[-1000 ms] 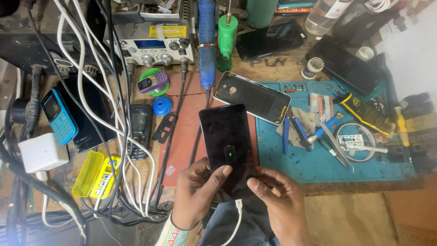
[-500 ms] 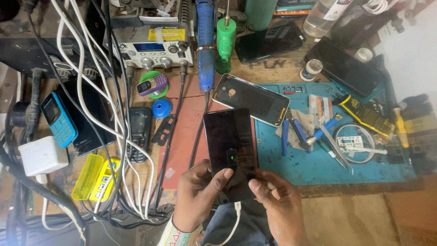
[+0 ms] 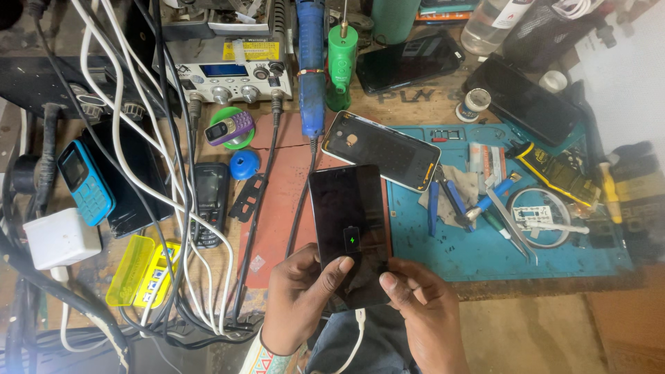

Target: The person holds a smartphone connected to a charging cable and watches its charging indicator. They pry at the phone's edge with a screwdriver, work near the charging port with tweezers, unplug the cable, and handle the phone while the screen shows charging states.

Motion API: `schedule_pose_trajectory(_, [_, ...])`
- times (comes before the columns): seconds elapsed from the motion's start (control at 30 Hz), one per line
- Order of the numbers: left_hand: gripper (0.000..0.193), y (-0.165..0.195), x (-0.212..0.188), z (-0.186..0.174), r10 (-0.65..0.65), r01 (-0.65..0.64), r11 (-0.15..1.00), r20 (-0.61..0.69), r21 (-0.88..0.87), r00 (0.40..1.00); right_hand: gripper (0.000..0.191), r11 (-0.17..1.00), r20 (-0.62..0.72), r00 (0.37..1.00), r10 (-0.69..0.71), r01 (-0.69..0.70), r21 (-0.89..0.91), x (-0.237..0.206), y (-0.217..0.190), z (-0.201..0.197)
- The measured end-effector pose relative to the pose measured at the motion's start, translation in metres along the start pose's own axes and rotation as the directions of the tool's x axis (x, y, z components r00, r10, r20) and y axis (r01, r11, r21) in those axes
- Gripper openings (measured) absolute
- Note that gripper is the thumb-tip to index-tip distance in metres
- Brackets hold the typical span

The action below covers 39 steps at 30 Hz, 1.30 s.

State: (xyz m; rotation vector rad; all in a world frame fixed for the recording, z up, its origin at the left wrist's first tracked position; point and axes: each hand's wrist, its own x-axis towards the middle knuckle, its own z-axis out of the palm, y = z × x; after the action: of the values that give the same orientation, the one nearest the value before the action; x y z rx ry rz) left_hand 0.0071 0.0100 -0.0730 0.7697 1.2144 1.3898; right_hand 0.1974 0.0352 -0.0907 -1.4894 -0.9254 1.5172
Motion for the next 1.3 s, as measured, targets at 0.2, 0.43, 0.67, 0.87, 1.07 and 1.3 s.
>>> schedule_pose_trajectory(0.2, [0.018,0.003,0.000,0.001,0.041,-0.041,0.999,0.027,-0.013,0.999,0.041,1.000,-0.004,1.000,0.006,-0.005,0.024,-0.001,0.000,0.000])
schedule_pose_trajectory(0.43, [0.018,0.006,0.000,0.002,0.015,-0.016,0.999,0.008,0.032,1.000,0.039,0.999,-0.011,1.000,0.022,-0.021,0.044,0.000,0.004,-0.002])
schedule_pose_trajectory(0.67, [0.017,0.004,0.000,0.001,0.008,-0.008,0.999,-0.001,0.051,1.000,0.038,0.993,0.040,0.999,-0.011,0.006,0.114,0.002,0.006,-0.003])
schedule_pose_trajectory(0.87, [0.016,0.005,0.000,0.001,0.018,-0.019,0.999,0.011,0.035,1.000,0.036,1.000,0.020,1.000,-0.011,0.011,0.023,0.001,0.006,-0.003])
schedule_pose_trajectory(1.07, [0.015,0.007,0.000,0.002,0.005,-0.005,1.000,0.001,0.028,1.000,0.036,0.998,0.016,0.999,-0.040,0.039,0.047,0.002,0.009,-0.004])
schedule_pose_trajectory(1.3, [0.016,0.006,0.000,0.002,0.027,-0.027,0.999,0.002,0.044,1.000,0.035,0.998,-0.009,1.000,-0.002,0.002,0.063,0.002,0.009,-0.003])
